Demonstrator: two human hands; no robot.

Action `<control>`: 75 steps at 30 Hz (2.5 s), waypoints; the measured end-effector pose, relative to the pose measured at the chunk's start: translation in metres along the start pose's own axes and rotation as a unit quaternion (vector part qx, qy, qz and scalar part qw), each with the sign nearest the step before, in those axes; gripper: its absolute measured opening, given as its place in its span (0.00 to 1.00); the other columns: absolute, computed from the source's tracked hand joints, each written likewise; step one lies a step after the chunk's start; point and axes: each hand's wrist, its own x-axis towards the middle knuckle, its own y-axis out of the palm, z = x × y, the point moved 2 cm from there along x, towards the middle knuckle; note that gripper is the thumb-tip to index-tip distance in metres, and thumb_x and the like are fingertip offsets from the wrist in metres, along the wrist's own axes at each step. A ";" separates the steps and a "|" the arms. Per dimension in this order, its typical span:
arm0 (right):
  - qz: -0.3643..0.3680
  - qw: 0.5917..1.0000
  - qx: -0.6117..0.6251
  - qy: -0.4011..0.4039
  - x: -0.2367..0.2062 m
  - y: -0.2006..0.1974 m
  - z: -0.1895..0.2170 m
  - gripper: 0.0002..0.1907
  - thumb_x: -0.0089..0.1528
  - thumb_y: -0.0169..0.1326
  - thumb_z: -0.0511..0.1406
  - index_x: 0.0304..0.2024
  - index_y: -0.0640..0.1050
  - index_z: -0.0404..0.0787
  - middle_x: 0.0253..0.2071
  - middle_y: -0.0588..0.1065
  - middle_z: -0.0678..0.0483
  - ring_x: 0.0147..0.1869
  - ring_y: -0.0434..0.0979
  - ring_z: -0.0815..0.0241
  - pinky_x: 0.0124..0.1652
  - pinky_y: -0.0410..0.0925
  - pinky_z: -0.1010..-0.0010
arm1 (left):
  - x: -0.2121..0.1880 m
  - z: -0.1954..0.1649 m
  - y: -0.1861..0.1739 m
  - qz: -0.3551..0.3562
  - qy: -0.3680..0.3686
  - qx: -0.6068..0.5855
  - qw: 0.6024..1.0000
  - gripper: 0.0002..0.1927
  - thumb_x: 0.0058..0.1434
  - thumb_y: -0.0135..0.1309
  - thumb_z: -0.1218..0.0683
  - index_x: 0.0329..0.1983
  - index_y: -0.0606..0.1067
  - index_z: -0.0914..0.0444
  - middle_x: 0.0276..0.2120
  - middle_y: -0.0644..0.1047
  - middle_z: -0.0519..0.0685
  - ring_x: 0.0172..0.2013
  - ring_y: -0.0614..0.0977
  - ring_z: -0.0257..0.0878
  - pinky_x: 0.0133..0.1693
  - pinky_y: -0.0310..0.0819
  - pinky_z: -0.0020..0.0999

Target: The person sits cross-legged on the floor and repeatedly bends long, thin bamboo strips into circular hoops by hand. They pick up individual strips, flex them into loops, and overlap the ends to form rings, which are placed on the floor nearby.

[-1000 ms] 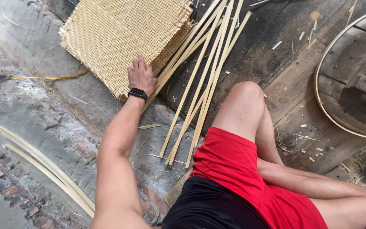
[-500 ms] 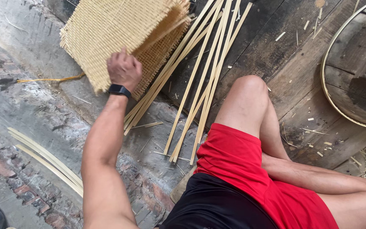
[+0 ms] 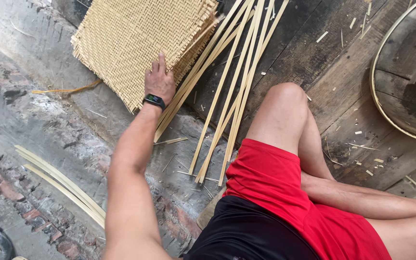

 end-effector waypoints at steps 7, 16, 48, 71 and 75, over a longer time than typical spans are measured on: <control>-0.004 1.000 0.006 0.007 0.002 0.000 -0.001 0.10 0.74 0.52 0.39 0.50 0.80 0.40 0.34 0.70 0.57 0.35 0.67 0.69 0.36 0.62 0.80 | 0.003 -0.018 0.008 -0.032 -0.043 -0.081 0.995 0.15 0.58 0.61 0.46 0.39 0.84 0.61 0.73 0.56 0.60 0.64 0.64 0.55 0.58 0.66 0.53; -0.005 1.000 0.005 0.005 0.004 -0.005 -0.001 0.10 0.75 0.52 0.39 0.50 0.80 0.40 0.35 0.71 0.56 0.36 0.68 0.69 0.37 0.62 0.80 | -0.010 0.031 -0.008 -0.179 0.008 -0.032 0.983 0.16 0.61 0.63 0.52 0.48 0.82 0.64 0.66 0.70 0.59 0.53 0.76 0.56 0.49 0.75 0.52; -0.008 1.000 0.011 0.002 0.007 -0.006 -0.008 0.09 0.75 0.55 0.39 0.51 0.80 0.40 0.39 0.73 0.54 0.40 0.71 0.68 0.41 0.65 0.78 | -0.026 0.087 -0.029 -0.294 -0.062 -0.156 0.941 0.08 0.68 0.66 0.51 0.43 0.85 0.59 0.51 0.82 0.57 0.47 0.82 0.49 0.51 0.73 0.45; -0.003 0.999 -0.018 -0.032 -0.012 -0.007 -0.002 0.09 0.76 0.57 0.38 0.52 0.81 0.40 0.41 0.75 0.52 0.42 0.73 0.67 0.44 0.66 0.77 | -0.144 -0.136 0.025 -0.141 -0.105 -0.425 0.888 0.33 0.63 0.61 0.41 0.63 0.70 0.67 0.60 0.73 0.63 0.62 0.73 0.54 0.63 0.66 0.51; -0.004 0.999 -0.012 -0.039 -0.019 -0.009 0.001 0.09 0.76 0.57 0.38 0.52 0.81 0.40 0.42 0.76 0.52 0.43 0.73 0.67 0.44 0.66 0.77 | -0.128 -0.182 -0.004 -0.117 -0.130 -0.382 0.907 0.58 0.35 0.71 0.38 0.65 0.64 0.72 0.66 0.60 0.74 0.70 0.58 0.70 0.63 0.53 0.69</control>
